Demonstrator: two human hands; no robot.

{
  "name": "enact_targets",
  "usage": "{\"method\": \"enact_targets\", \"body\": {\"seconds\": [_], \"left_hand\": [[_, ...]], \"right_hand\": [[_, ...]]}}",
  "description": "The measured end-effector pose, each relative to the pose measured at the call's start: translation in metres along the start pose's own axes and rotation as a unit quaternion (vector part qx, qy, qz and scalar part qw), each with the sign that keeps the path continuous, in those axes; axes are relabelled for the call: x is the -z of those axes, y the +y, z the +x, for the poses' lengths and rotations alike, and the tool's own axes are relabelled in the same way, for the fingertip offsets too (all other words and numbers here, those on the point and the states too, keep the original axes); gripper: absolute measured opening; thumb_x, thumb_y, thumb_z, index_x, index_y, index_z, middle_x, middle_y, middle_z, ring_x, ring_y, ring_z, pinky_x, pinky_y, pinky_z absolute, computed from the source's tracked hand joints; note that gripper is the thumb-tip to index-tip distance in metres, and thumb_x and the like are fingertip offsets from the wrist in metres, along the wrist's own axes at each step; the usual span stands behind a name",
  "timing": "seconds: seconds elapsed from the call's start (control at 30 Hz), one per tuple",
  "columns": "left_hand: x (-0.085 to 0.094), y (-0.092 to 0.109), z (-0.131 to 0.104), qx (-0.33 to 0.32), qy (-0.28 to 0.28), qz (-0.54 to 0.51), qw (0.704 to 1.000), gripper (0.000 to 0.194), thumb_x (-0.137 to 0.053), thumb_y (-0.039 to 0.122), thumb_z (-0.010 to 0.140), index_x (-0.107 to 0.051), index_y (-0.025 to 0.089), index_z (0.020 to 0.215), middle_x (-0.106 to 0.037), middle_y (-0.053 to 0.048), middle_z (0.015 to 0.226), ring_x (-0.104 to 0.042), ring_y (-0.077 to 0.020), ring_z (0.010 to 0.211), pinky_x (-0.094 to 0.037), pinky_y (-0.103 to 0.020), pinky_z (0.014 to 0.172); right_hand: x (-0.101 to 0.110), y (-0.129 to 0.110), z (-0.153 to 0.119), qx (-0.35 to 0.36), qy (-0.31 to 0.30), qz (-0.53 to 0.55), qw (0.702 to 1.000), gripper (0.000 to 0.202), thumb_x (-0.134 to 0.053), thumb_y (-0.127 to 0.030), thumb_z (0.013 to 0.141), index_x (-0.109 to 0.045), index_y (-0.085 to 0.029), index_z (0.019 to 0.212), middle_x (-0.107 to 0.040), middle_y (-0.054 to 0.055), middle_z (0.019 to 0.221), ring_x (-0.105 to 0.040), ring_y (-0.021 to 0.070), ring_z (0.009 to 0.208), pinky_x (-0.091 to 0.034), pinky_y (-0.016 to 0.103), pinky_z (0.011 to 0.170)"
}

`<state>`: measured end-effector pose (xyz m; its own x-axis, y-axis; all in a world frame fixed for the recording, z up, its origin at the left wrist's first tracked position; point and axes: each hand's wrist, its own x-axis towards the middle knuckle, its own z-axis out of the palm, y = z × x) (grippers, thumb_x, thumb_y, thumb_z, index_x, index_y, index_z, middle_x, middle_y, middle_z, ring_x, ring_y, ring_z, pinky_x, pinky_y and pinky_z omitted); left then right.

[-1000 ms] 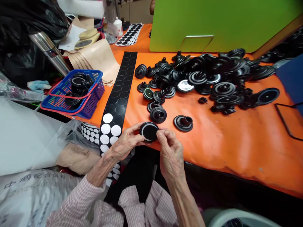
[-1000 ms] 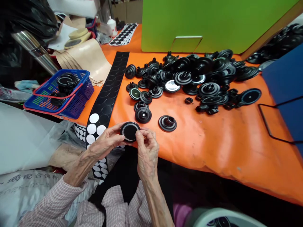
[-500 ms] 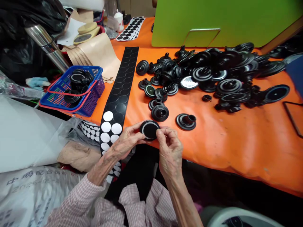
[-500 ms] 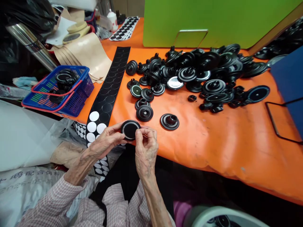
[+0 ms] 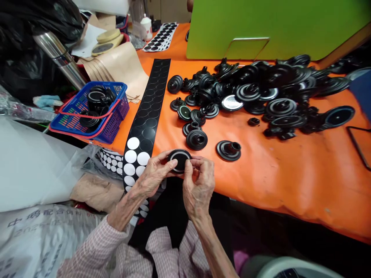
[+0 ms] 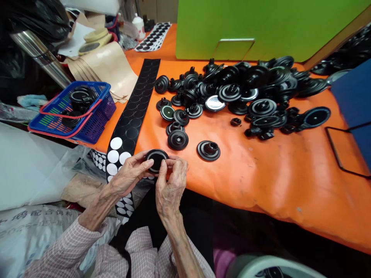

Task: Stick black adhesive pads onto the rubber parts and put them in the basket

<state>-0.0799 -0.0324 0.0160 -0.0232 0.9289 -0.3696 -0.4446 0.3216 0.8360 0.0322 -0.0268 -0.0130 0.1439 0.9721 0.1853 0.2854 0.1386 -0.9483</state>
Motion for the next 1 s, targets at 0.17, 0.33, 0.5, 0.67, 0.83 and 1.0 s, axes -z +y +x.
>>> {"method": "enact_targets", "body": {"seconds": [0.17,0.33,0.5,0.67,0.83,1.0], "left_hand": [[0.01,0.005,-0.009,-0.023,0.023,-0.01,0.999,0.038,-0.073,0.031,0.075,-0.066,0.016,0.109,-0.068,-0.009,0.108,-0.067,-0.0211,0.091,-0.057,-0.032,0.077],[0.042,0.037,-0.016,-0.091,0.055,0.114,0.988,0.045,-0.067,0.042,0.08,-0.063,0.017,0.117,-0.068,-0.009,0.104,-0.068,-0.0184,0.08,-0.056,-0.027,0.066],[0.084,0.132,-0.017,-0.198,0.199,0.215,0.936,0.054,-0.073,0.039,0.072,-0.063,0.015,0.119,-0.069,-0.008,0.092,-0.063,-0.0132,0.061,-0.053,-0.027,0.06],[0.102,0.176,-0.032,-0.286,0.345,0.378,0.81,0.044,-0.066,0.046,0.078,-0.066,0.017,0.111,-0.067,-0.004,0.081,-0.061,-0.0145,0.061,-0.048,-0.027,0.061],[0.106,0.079,-0.039,-0.171,0.304,0.366,0.863,0.036,-0.075,0.044,0.067,-0.07,0.019,0.091,-0.066,-0.004,0.079,-0.061,-0.0184,0.072,-0.046,-0.028,0.068],[0.099,0.034,-0.018,-0.064,0.287,0.226,0.929,0.047,-0.081,0.038,0.059,-0.061,0.017,0.095,-0.06,0.001,0.072,-0.056,-0.0147,0.065,-0.044,-0.028,0.065]], "right_hand": [[-0.003,-0.007,0.006,-0.123,-0.043,0.131,0.983,0.03,-0.068,-0.043,0.076,-0.053,-0.023,0.092,-0.059,0.003,0.091,-0.061,0.0187,0.081,-0.054,0.036,0.071],[-0.033,-0.025,0.034,-0.143,-0.237,0.207,0.938,0.026,-0.073,-0.046,0.07,-0.058,-0.025,0.066,-0.059,0.0,0.064,-0.057,0.0167,0.058,-0.049,0.032,0.052],[-0.114,-0.091,0.065,-0.089,-0.308,0.334,0.886,0.03,-0.071,-0.046,0.07,-0.056,-0.021,0.071,-0.056,-0.003,0.06,-0.054,0.0123,0.052,-0.048,0.03,0.054],[-0.135,-0.113,0.08,-0.031,-0.293,0.344,0.892,0.031,-0.061,-0.044,0.077,-0.053,-0.021,0.097,-0.064,0.0,0.078,-0.065,0.016,0.066,-0.054,0.037,0.072],[-0.084,-0.027,0.036,0.096,-0.224,0.048,0.969,0.025,-0.053,-0.038,0.083,-0.063,-0.02,0.098,-0.066,0.011,0.101,-0.062,0.0261,0.095,-0.05,0.05,0.087],[-0.061,0.013,-0.004,0.137,-0.21,0.002,0.968,0.03,-0.049,-0.031,0.088,-0.061,-0.021,0.114,-0.061,0.013,0.119,-0.056,0.0265,0.113,-0.047,0.051,0.097]]}}
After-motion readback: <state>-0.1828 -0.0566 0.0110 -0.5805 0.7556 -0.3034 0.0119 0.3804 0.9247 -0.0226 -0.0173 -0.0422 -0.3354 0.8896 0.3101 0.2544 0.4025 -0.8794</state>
